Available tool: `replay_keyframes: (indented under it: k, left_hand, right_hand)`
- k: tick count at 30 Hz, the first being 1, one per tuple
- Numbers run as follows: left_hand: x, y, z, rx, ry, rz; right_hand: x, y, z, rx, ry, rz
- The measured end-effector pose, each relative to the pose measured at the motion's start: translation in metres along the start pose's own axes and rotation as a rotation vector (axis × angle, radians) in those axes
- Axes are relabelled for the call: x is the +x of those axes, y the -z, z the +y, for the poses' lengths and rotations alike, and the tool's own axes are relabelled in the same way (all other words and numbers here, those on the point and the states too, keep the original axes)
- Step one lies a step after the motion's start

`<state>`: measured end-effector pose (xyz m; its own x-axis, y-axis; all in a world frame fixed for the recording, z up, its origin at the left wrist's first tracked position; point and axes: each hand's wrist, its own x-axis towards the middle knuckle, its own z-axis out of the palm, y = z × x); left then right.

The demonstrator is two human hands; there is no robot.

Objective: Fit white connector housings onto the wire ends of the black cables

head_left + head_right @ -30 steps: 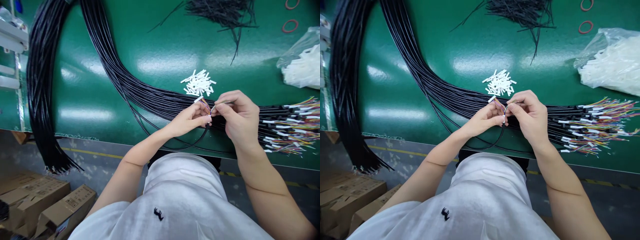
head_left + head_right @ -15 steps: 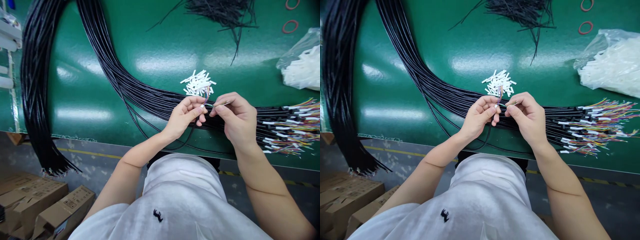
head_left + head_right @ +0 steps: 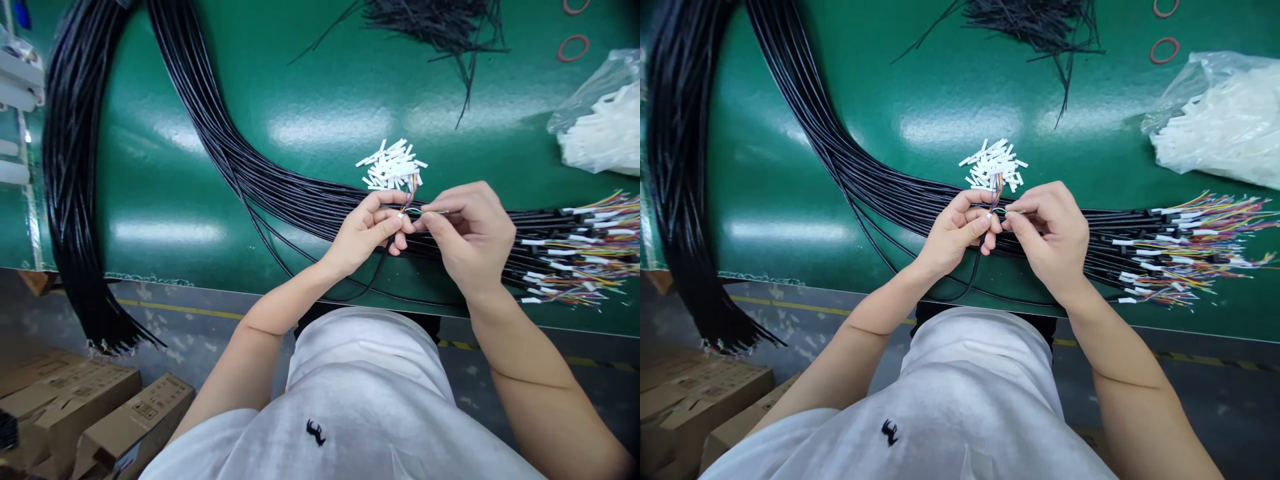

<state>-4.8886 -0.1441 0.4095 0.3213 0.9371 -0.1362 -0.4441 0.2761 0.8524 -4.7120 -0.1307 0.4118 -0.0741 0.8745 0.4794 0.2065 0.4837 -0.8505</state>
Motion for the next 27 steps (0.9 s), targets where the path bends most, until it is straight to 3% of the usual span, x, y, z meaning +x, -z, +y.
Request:
replay_keyframes:
  k: [12,20,27]
  left_hand:
    - [0.0006,0.0028,-0.0032,0.044,-0.03,-0.095]
    - [-0.0041,-0.0045,0.0029,0.126,-0.005,-0.052]
    - [-0.0041,-0.0006,-0.006,0.233,-0.084,-0.029]
  right_hand:
    - [0.0002,-0.001,-0.0009,-0.087,0.054,-0.015]
    - [-0.0013,0.0012,-0.0045,-0.095,0.004,0.021]
    - [-0.0017,0.0006,-0.0047,-0.329,0.084,0.036]
